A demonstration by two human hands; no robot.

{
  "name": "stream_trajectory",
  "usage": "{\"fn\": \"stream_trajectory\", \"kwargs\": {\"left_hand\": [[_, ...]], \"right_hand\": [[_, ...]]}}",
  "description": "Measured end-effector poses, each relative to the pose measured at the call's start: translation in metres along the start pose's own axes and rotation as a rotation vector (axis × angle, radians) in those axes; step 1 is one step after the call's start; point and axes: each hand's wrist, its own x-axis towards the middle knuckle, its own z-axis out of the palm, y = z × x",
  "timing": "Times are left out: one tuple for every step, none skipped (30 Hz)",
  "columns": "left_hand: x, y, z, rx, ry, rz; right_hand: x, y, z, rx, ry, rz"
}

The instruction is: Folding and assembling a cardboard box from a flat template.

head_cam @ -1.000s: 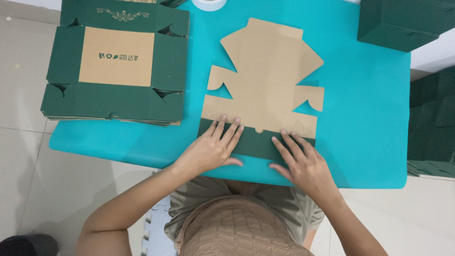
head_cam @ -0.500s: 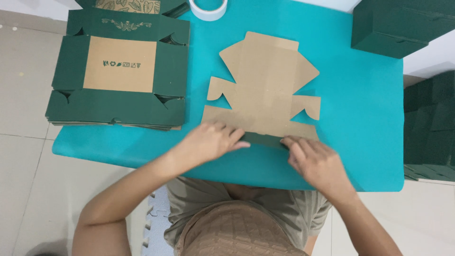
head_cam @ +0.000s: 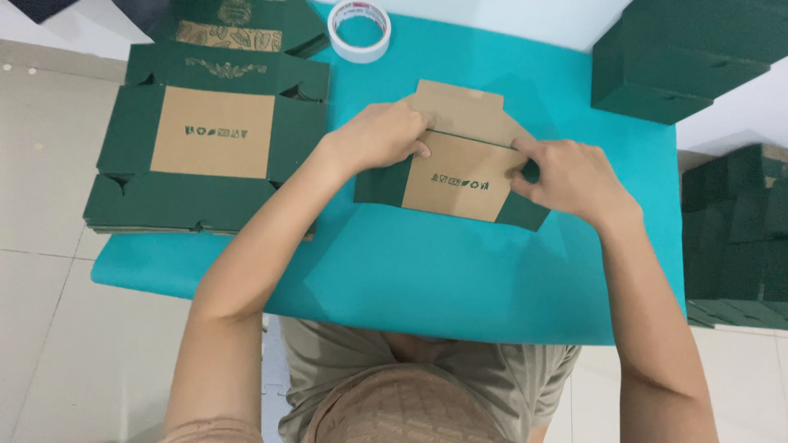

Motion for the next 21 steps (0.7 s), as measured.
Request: {"fn": "stream_trajectory", "kwargs": {"left_hand": [[0.006,-0.006,0.004,0.004,0.004,-0.002],[0.012,-0.011,0.008,-0.023,-0.024,-0.017],[0.019,-0.017,0.013,-0.05,-0.053,-0.033],[0.026,-0.024,0.022,-0.048,-0.052,-0.031],[0.034,-0.03,0.031,-0.03,-0.078,-0.049],[0.041,-0.037,0.041,-0.013,-0.103,-0.067],[0.043,-0.038,0.045,-0.011,-0.102,-0.065],[0.045,-0.039,0.049,0.0,-0.111,-0.091],[0.046,-0.04,0.054,0.012,-0.119,-0.116],[0.043,-0.038,0.056,0.01,-0.119,-0.119],[0.04,-0.036,0.059,-0.004,-0.092,-0.116],[0.036,-0.034,0.062,-0.019,-0.068,-0.115],[0.035,-0.036,0.069,-0.022,-0.07,-0.118],[0.034,-0.038,0.076,-0.01,-0.004,-0.099],[0.033,-0.039,0.082,0.002,0.062,-0.079],[0.028,-0.034,0.084,0.002,0.06,-0.079],[0.022,-0.028,0.085,-0.009,0.135,-0.075],[0.015,-0.023,0.086,-0.019,0.211,-0.072],[0.015,-0.021,0.096,-0.019,0.211,-0.074],[0.015,-0.02,0.106,0.046,0.313,-0.068],[0.014,-0.019,0.116,0.111,0.414,-0.063]], "right_hand": [[0.009,0.004,0.004,-0.001,0.005,-0.002],[0.017,0.008,0.009,0.049,-0.035,-0.004],[0.026,0.012,0.014,0.099,-0.075,-0.006],[0.033,0.015,0.02,0.099,-0.073,-0.004],[0.041,0.019,0.027,0.168,-0.099,-0.01],[0.048,0.022,0.034,0.238,-0.126,-0.016],[0.052,0.023,0.039,0.238,-0.123,-0.015],[0.056,0.023,0.045,0.283,-0.12,-0.026],[0.06,0.023,0.052,0.328,-0.117,-0.037],[0.059,0.022,0.055,0.326,-0.119,-0.04],[0.058,0.022,0.058,0.345,-0.092,-0.037],[0.056,0.022,0.062,0.365,-0.069,-0.034],[0.059,0.026,0.073,0.364,-0.073,-0.037],[0.061,0.03,0.083,0.35,-0.015,-0.052],[0.063,0.034,0.094,0.336,0.042,-0.067],[0.067,0.039,0.109,0.337,0.041,-0.067],[0.07,0.044,0.124,0.258,0.134,-0.091],[0.075,0.049,0.138,0.176,0.227,-0.116],[0.072,0.047,0.145,0.177,0.226,-0.118],[0.07,0.045,0.15,0.109,0.321,-0.132],[0.069,0.043,0.156,0.041,0.416,-0.146]]}}
